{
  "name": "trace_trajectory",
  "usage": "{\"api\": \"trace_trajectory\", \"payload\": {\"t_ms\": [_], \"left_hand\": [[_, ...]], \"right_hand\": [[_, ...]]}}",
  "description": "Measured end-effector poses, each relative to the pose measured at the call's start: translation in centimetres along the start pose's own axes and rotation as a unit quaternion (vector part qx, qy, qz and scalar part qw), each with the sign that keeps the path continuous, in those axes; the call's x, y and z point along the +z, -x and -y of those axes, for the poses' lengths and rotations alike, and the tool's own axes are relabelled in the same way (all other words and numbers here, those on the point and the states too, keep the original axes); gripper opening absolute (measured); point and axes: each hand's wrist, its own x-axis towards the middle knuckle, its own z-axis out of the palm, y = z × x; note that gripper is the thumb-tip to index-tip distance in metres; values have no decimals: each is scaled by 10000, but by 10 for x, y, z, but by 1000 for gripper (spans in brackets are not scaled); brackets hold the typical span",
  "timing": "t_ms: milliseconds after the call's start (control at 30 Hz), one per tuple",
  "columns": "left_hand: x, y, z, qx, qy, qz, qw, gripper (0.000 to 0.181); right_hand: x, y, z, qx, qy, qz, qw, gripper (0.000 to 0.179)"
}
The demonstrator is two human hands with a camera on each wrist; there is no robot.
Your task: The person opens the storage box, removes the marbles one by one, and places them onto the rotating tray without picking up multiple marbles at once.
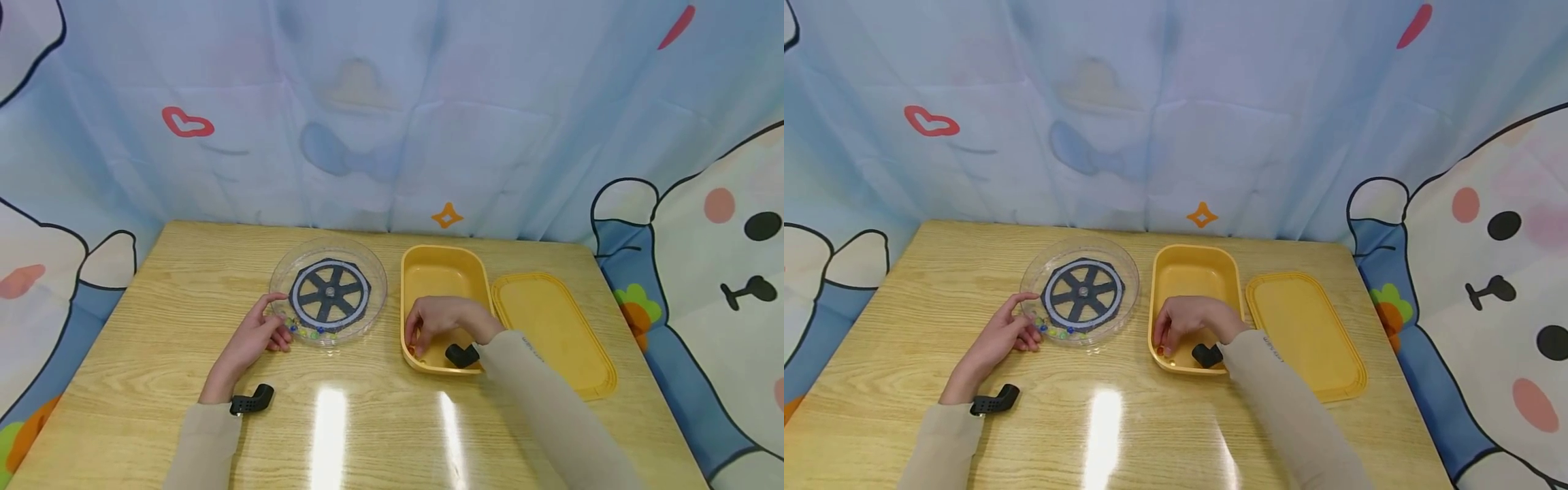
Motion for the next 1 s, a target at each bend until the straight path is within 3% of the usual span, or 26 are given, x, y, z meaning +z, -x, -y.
{"api": "trace_trajectory", "payload": {"t_ms": [533,1000], "left_hand": [[1,3,-1,-8,2,-17,10000,44],[1,1,-1,-25,-74,-21,10000,45]], "right_hand": [[10,-3,9,504,401,-297,9975,12],[1,6,-1,-56,-265,-367,9990,7]]}}
